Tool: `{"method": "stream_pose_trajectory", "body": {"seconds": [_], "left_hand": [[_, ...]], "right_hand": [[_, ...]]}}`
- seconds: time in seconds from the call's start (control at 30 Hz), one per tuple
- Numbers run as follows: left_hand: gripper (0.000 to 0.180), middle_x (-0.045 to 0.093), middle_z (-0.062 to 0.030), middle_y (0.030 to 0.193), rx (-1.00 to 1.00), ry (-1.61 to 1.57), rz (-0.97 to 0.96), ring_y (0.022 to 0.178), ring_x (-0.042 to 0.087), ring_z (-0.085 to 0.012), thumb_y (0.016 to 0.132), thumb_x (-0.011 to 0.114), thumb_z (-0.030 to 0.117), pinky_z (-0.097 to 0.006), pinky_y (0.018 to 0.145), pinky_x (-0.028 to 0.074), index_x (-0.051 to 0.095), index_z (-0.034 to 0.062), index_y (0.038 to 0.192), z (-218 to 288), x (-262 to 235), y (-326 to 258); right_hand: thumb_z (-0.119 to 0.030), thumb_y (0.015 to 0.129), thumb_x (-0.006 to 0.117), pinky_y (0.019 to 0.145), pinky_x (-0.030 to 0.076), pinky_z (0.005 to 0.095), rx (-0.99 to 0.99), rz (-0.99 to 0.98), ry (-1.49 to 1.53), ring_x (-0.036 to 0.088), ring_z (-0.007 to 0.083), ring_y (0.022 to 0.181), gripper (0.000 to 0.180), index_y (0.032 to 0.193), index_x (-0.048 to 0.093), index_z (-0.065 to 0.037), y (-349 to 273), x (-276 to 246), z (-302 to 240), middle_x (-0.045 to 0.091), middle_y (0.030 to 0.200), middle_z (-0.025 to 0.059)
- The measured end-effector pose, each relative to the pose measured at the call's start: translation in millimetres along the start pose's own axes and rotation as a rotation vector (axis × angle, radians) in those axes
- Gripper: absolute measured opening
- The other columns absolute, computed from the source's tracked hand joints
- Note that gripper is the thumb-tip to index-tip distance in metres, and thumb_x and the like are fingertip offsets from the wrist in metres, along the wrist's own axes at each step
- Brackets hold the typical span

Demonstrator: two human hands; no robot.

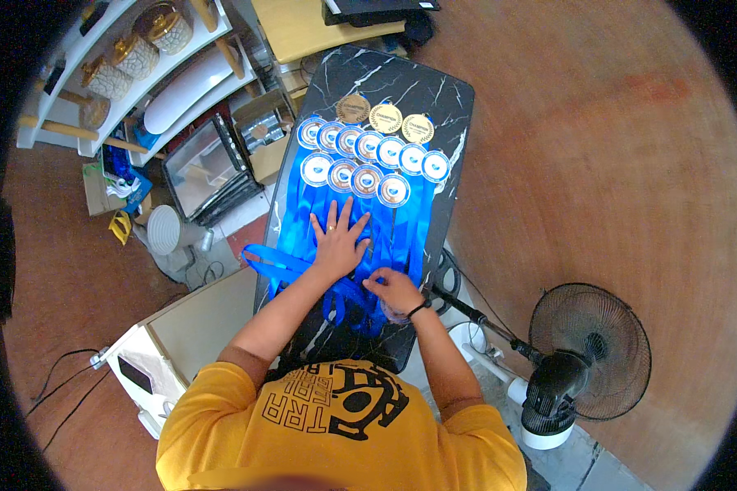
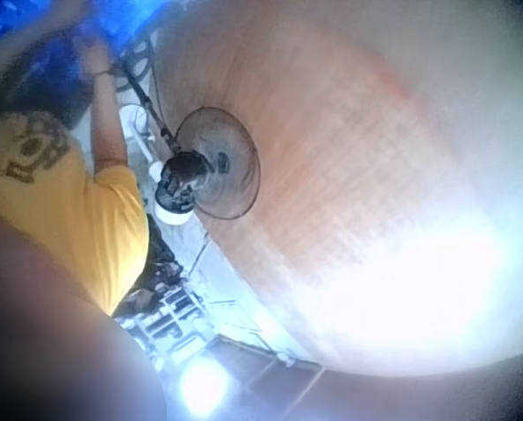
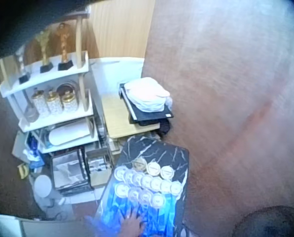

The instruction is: The person assembles medals by attaching blue ribbons to round metal medallions. They pick up each medallion, thread the ribbon through its center, and place the completed medal on a black marble table. The process is repeated for multiple medals.

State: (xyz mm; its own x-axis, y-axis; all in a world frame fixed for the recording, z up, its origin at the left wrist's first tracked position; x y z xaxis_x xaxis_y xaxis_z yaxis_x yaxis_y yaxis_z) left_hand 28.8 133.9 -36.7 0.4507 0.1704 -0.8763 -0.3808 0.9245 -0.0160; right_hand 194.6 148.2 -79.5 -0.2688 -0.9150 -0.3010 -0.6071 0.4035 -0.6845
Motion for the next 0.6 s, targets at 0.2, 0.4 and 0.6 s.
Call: {"method": "stream_pose_trajectory", "body": {"seconds": [0.2, 0.4, 0.6], "left_hand": [[0.055, 0.027, -0.0068, 0.160, 0.157, 0.110, -0.090, 0.148, 0.017, -0.0392, 0.094, 0.056, 0.038, -0.076, 0.108, 0.005, 0.045, 0.0208, 0.146, 11.1, 8.7, -10.4], [0.031, 0.038, -0.0058, 0.154, 0.286, 0.075, -0.180, 0.148, 0.021, -0.0357, 0.092, 0.059, 0.036, -0.075, 0.109, 0.005, 0.072, 0.0159, 0.112, 10.1, -4.6, -20.0], [0.032, 0.045, -0.0076, 0.149, 0.488, 0.091, -0.375, 0.148, 0.023, -0.0329, 0.092, 0.059, 0.041, -0.074, 0.111, 0.002, 0.073, 0.0117, 0.095, 20.4, -25.1, -56.4]], "right_hand": [[-0.046, 0.089, 0.066, 0.079, 0.051, 0.0446, 0.008, 0.068, -0.232, 0.067, 0.0374, 0.091, 0.044, 0.102, 0.066, -0.003, -8.2, 44.1, 14.6, 0.069, 0.094, 0.0210], [-0.041, 0.089, 0.069, 0.075, 0.051, 0.0399, 0.021, -0.123, 0.077, 0.066, 0.0286, 0.085, 0.038, 0.098, 0.067, -0.004, -8.1, 83.3, 39.2, 0.069, 0.088, 0.0147], [-0.024, 0.090, 0.069, 0.063, 0.047, 0.0305, -0.065, 0.161, 0.373, 0.059, 0.0145, 0.068, 0.020, 0.093, 0.066, -0.005, -24.7, 49.3, 49.5, 0.064, 0.075, 0.0047]]}}
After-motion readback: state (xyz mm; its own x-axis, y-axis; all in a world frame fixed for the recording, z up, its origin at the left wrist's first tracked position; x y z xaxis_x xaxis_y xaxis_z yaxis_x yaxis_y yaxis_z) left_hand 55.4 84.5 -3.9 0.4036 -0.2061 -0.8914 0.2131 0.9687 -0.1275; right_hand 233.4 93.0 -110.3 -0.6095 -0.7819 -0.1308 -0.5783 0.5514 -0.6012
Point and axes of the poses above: each hand's wrist, its own y-axis towards the middle knuckle, its own x-axis out of the palm, z = x × y, the point moved 9 cm from there along y, towards the middle knuckle
